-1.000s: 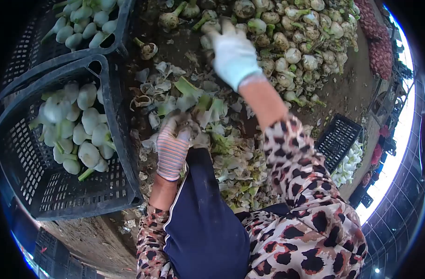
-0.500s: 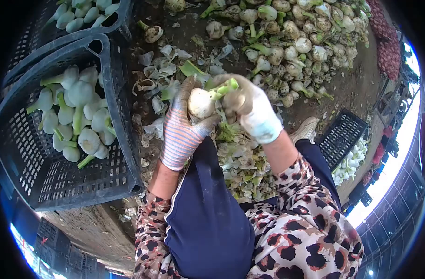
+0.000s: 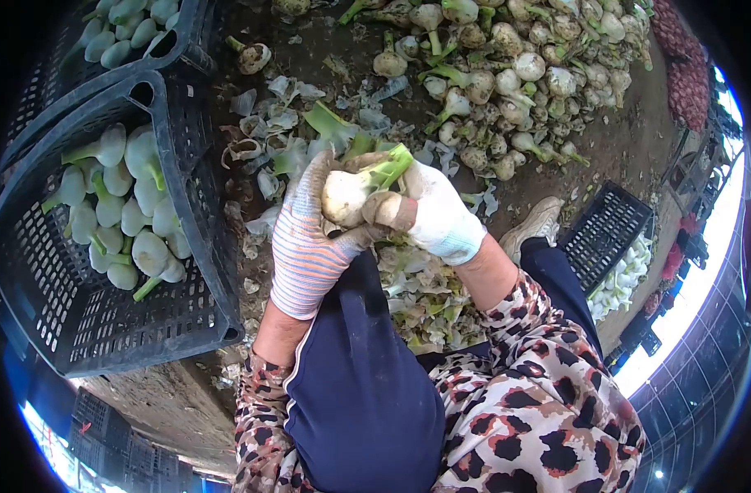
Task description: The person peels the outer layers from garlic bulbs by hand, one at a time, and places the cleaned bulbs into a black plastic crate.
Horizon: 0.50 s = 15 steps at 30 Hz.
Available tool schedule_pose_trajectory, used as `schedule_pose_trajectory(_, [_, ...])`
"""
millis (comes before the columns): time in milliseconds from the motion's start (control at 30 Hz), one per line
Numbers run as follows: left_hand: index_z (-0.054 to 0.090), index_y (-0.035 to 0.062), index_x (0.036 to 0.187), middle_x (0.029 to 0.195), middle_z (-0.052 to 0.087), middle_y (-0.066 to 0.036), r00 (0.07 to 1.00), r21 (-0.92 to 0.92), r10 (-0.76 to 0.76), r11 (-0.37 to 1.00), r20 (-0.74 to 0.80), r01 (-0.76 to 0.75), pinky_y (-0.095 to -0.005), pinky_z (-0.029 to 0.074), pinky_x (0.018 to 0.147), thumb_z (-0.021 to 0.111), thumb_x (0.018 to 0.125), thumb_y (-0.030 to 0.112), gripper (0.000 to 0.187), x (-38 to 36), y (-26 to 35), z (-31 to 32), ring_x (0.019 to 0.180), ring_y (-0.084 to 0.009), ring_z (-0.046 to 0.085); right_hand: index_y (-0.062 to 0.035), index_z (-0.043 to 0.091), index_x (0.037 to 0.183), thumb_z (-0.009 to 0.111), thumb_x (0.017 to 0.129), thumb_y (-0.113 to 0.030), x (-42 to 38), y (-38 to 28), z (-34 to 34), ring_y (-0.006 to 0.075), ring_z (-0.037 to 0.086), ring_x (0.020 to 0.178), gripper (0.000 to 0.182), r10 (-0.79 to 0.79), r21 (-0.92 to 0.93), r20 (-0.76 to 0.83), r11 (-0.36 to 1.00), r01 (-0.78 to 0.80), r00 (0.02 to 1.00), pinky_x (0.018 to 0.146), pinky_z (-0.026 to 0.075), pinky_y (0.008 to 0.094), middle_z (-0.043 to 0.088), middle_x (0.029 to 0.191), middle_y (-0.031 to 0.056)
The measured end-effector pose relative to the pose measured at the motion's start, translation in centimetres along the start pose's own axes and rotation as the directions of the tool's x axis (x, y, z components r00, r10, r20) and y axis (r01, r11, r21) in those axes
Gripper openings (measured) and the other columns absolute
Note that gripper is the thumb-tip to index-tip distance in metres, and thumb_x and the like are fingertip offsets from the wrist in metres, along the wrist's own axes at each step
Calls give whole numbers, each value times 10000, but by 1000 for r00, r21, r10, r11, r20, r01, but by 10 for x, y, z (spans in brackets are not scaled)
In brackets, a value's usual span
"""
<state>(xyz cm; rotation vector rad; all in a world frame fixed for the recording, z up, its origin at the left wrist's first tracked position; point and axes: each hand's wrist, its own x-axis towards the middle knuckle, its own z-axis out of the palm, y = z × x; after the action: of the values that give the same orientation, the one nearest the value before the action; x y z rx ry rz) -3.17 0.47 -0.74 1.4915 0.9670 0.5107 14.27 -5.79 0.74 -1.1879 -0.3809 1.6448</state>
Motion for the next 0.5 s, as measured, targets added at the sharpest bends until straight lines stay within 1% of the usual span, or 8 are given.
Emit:
schedule_pose_trajectory(67, [472,-6,1417,1272,612,-183,999,43,-33,999,0,33,-362,522,956,941,621,227,954,0,2,-1,1116,-270,642,10,532,1331,783,857,-230,0,3,-2,161,595,1131,588,80,32,-50,996,-78,996,986,478,307,632,1235,83])
schedule_pose_trajectory(100, [472,-6,1417,1272,612,-183,999,44,-32,998,-2,32,-362,522,956,941,621,227,954,0,-1,-1,1116,-270,642,10,532,1331,783,857,-230,1,5,-3,161,595,1131,588,79,31,-48,996,-78,996,986,478,307,632,1235,83])
schedule_pose_trajectory(167, [482,-5,1408,1257,619,-179,1000,-86,-8,996,-22,6,-365,523,953,944,625,245,943,0,-7,1,1112,-271,643,10,531,1337,770,870,-234,4,7,-4,150,596,1123,578,41,137,-7,990,-39,999,961,489,296,634,1235,80])
schedule_pose_trajectory(300, [483,-1,1414,1273,614,-180,998,50,64,997,-1,-64,-361,517,967,937,650,249,923,2,1,-2,1128,-258,637,14,552,1318,764,875,-231,1,-2,1,140,601,1104,548,24,-1,-42,1000,-24,999,946,492,286,649,1206,70])
schedule_pose_trajectory(367, [454,-8,1443,1254,636,-141,999,69,-30,997,38,28,-349,514,979,940,663,189,939,0,8,-4,1127,-213,629,3,580,1294,752,882,-217,1,-5,-2,131,608,1067,498,85,14,-6,996,-85,996,934,492,282,667,1163,60])
schedule_pose_trajectory(400, [454,-8,1443,1254,636,-141,999,69,-32,997,38,30,-349,514,979,940,663,189,939,0,10,-5,1127,-213,629,3,580,1294,752,882,-217,0,-5,-4,131,608,1067,498,87,15,-6,996,-87,996,934,492,282,667,1163,60])
schedule_pose_trajectory(467, [460,-47,1411,1263,609,-167,973,-339,-213,912,93,232,-358,516,966,928,684,260,917,-2,12,-6,1125,-262,638,-8,608,1267,724,896,-178,-1,-3,-8,124,614,1023,424,137,13,13,990,-137,991,910,500,286,676,1128,54])
schedule_pose_trajectory(500, [460,-47,1411,1263,609,-167,973,-339,-214,911,92,232,-358,516,966,928,684,260,917,-3,11,-4,1125,-262,638,-8,608,1267,724,896,-178,0,-2,-8,124,614,1023,424,138,12,14,990,-138,990,910,500,286,676,1128,54])
